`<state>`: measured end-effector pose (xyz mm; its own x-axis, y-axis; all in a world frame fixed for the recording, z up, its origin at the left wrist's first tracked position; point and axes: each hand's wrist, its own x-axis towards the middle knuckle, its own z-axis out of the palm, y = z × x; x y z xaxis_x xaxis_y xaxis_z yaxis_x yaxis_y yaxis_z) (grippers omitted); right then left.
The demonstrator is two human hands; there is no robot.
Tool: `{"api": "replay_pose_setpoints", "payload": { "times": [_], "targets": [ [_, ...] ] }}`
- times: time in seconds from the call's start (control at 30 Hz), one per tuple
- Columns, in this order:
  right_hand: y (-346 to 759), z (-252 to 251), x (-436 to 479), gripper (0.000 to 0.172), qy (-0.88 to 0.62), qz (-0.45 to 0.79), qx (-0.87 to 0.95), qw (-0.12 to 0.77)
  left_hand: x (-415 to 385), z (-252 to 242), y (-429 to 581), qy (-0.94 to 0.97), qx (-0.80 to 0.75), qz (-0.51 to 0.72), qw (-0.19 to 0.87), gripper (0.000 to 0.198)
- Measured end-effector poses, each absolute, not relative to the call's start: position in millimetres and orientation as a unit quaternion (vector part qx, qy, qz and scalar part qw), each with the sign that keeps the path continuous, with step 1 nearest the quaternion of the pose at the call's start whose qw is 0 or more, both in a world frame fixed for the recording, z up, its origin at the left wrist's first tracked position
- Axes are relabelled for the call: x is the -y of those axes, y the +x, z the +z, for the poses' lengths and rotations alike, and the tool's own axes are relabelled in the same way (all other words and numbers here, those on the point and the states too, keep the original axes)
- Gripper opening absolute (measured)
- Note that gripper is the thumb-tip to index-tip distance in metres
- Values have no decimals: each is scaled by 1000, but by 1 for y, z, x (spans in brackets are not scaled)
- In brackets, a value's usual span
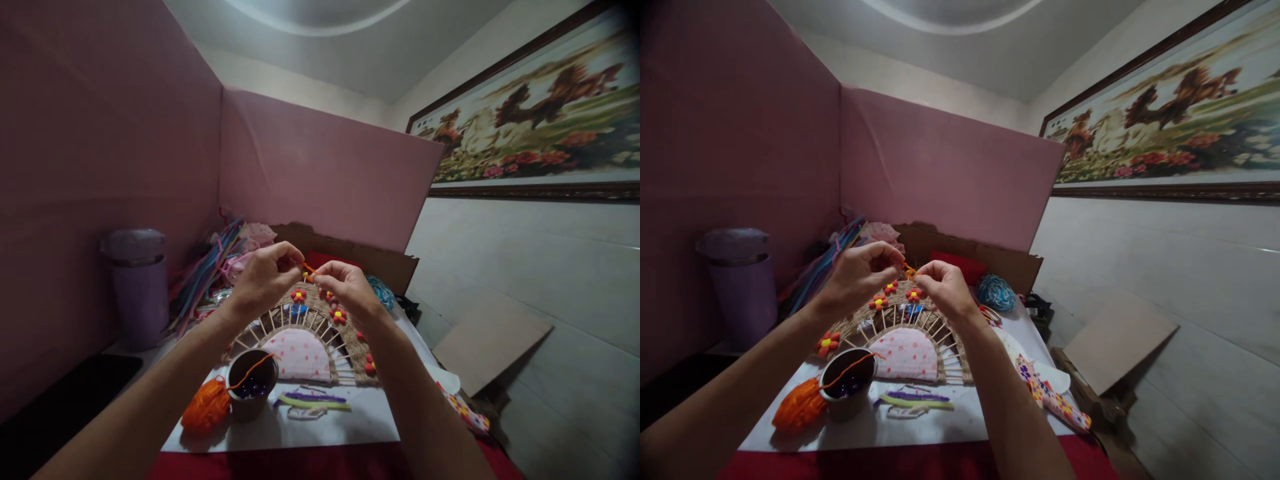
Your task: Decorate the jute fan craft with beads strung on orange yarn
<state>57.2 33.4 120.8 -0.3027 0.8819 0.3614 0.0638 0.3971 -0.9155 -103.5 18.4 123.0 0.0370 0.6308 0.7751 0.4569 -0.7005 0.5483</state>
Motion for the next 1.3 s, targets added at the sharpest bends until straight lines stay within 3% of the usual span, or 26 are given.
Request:
{"api": "replay_pose_setpoints", "payload": {
  "times": [0.17,0.33,0.47,0.57,0.7,0.87,1.13,1.3],
  "targets": [
    [74,117,-51,5,-371,378,758,381,-21,124,-111,716,-400,572,-23,12],
    [79,117,-56,11,-410,256,723,494,-22,124,-112,735,-385,555,-58,10],
    [71,126,-38,20,-351,393,668,525,-20,124,-109,755,-365,544,-24,9],
    [64,130,-26,27,-281,533,637,480,-17,124,-107,765,-355,538,-13,8],
    [60,127,-23,37,-252,618,623,408,-15,124,-105,770,-352,532,-12,6],
    [60,126,-24,46,-228,643,648,338,-14,125,-105,772,-361,523,-12,6],
    [61,122,-29,31,-233,635,639,367,-16,123,-105,777,-350,523,-13,5],
    [63,118,-35,32,-245,591,665,384,-18,122,-108,776,-356,521,-18,8]
  ]
}}
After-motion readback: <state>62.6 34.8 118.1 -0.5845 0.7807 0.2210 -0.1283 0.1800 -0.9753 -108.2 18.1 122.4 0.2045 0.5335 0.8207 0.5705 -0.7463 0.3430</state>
